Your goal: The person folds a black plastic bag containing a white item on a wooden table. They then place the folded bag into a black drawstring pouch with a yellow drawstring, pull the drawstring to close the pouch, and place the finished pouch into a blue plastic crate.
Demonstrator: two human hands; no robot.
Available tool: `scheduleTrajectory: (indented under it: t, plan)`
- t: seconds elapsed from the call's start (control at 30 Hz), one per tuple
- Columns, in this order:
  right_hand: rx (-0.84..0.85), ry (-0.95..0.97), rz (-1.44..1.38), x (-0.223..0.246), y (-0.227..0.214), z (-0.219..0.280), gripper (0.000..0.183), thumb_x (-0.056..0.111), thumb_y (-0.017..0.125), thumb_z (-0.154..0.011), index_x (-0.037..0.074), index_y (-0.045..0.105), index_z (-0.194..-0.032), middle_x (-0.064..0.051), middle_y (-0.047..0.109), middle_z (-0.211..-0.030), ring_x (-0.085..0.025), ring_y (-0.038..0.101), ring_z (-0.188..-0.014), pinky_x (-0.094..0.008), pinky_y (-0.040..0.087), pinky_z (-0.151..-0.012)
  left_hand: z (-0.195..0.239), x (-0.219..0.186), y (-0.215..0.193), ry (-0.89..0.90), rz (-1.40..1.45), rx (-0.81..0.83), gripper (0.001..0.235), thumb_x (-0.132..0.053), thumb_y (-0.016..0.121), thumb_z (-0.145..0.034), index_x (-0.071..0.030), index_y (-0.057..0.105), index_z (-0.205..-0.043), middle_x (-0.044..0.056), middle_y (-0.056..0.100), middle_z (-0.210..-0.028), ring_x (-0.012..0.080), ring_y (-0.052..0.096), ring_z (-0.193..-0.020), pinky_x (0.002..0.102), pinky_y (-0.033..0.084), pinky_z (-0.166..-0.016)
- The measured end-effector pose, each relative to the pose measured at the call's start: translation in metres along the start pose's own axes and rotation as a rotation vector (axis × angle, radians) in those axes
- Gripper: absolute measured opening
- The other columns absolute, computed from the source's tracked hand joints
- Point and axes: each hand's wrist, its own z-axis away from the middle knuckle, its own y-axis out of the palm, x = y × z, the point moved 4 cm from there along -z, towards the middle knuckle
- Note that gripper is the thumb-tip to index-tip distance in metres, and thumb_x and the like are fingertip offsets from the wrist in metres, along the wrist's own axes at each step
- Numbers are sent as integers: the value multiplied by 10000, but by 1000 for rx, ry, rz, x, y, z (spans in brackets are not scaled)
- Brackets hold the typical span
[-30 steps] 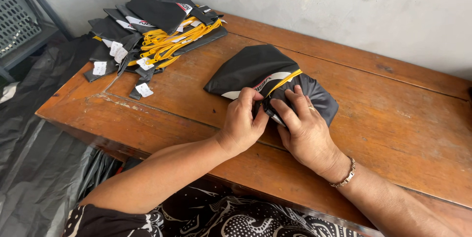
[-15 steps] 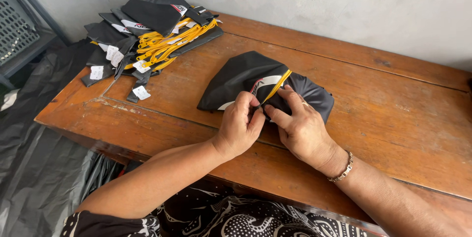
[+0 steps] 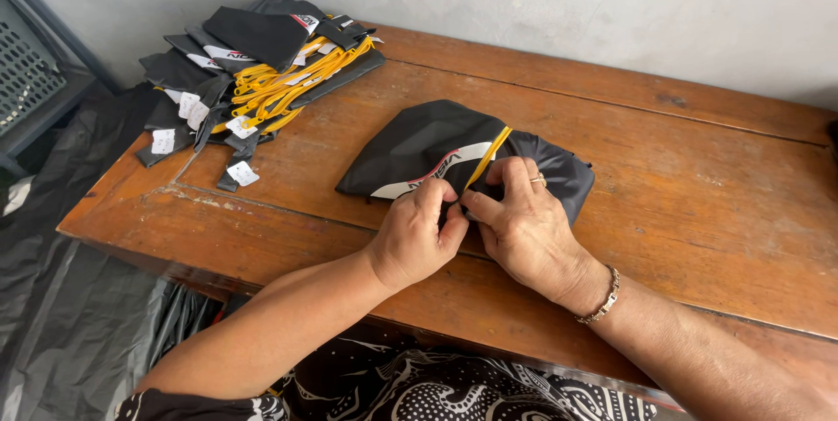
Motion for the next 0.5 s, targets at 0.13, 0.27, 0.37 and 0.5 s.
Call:
scheduleTrajectory:
  t: [0.13, 0.27, 0.37, 0.5]
  plan:
    - [-33, -2, 25, -2, 4, 4, 228, 182, 695, -840, 263, 723, -1050, -32, 441, -1000, -303, 618, -981, -380, 590, -676, 1, -4, -2, 28, -82, -13, 142, -72, 653, -825, -78, 562, -934, 98, 570, -583, 282, 638, -510, 341, 535, -470]
    - [-76, 6, 58, 3, 0, 1, 259, 158, 694, -830, 242, 722, -1073, -24, 445, -958, -276, 621, -942, -349, 584, -662, -1, -4, -2, 6, -75, -12, 142, -98, 651, -833, -76, 555, -936, 124, 569, -559, 323, 643, -505, 380, 537, -475]
    - [-48, 54, 39, 5, -6, -2, 338, 137, 682, -775, 216, 637, -1101, -42, 451, -1000, -295, 612, -974, -392, 604, -670, -3, -6, -3, 11, -46, 2, 131, -110, 639, -841, -75, 560, -938, 133, 561, -549, 340, 642, -508, 394, 538, -478]
    - [1, 104, -33, -1, -5, -4, 419, 141, 740, -693, 196, 570, -1071, -43, 456, -996, -321, 616, -967, -435, 597, -660, 2, -6, 2, 44, -67, 47, 127, -82, 628, -826, -66, 555, -928, 126, 567, -568, 322, 642, -501, 384, 538, -471]
